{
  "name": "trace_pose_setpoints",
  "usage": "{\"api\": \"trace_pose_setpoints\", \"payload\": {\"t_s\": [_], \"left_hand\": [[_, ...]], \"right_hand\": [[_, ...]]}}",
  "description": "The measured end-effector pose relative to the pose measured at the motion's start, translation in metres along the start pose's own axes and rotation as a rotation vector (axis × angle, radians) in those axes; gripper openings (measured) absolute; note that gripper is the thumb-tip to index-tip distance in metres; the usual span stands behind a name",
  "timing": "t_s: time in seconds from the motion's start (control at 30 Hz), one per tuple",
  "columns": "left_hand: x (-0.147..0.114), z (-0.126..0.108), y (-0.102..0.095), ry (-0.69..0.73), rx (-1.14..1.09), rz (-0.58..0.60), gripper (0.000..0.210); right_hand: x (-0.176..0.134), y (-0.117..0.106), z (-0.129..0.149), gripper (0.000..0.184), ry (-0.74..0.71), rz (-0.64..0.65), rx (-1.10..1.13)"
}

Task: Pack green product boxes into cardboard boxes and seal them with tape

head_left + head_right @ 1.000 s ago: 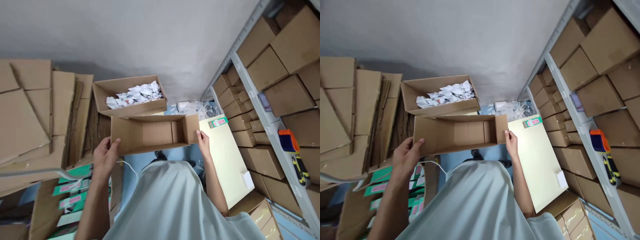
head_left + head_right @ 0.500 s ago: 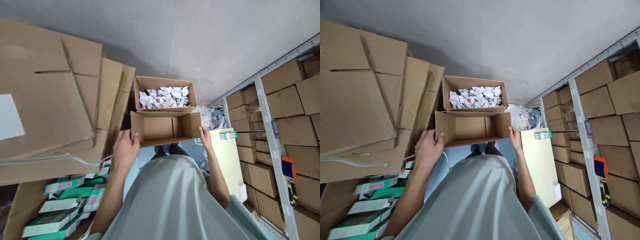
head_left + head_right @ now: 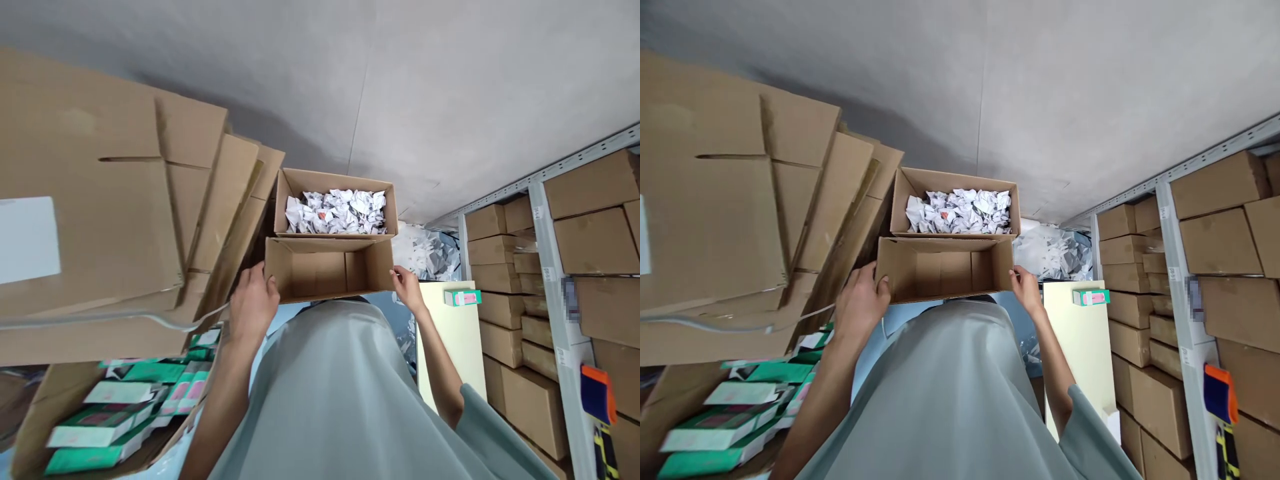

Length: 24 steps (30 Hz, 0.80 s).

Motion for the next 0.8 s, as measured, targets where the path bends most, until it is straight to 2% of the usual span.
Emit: {"api": "trace_pose_setpoints", "payload": {"t_s": [0.17,0.23,0.33,0.43,0.5,0.6,0.73,0.8], "left_hand": [[0.004,-0.007,-0.001,-0.097,-0.005,0.017,0.057],[0.002,-0.013,-0.005,-0.123,-0.017,-0.024,0.064],[0.008,-0.034,-0.015,-0.021,-0.043,-0.114,0.072],[0.028,-0.059,-0.014,0.167,-0.020,-0.088,0.066],[0.046,-0.068,-0.009,0.259,0.039,-0.058,0.059],[0.071,-0.071,0.001,0.334,0.126,-0.028,0.050],[0.085,-0.068,0.010,0.342,0.177,-0.001,0.039],[0.085,-0.069,0.010,0.328,0.189,0.001,0.038]], "right_hand": [[0.010,0.001,-0.008,0.045,-0.015,0.068,0.015],[0.010,0.004,-0.013,0.042,0.003,0.135,0.064],[0.012,0.002,-0.012,0.037,0.012,0.208,0.120],[0.028,-0.015,0.004,0.038,-0.048,0.126,0.115],[0.050,-0.028,0.023,0.038,-0.120,0.047,0.078],[0.094,-0.035,0.056,0.035,-0.225,0.012,-0.060],[0.163,-0.017,0.087,0.035,-0.216,0.076,-0.369],[0.193,-0.003,0.096,0.043,-0.171,0.115,-0.503]]}}
Point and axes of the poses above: each hand's wrist, its own x-axis towards the middle knuckle, its own y-axis out of the palm, z = x × y, the point moved 7 cm from there along x, towards the middle knuckle, and after that the axes turned 4 degrees about -x, right-handed, at the moved point
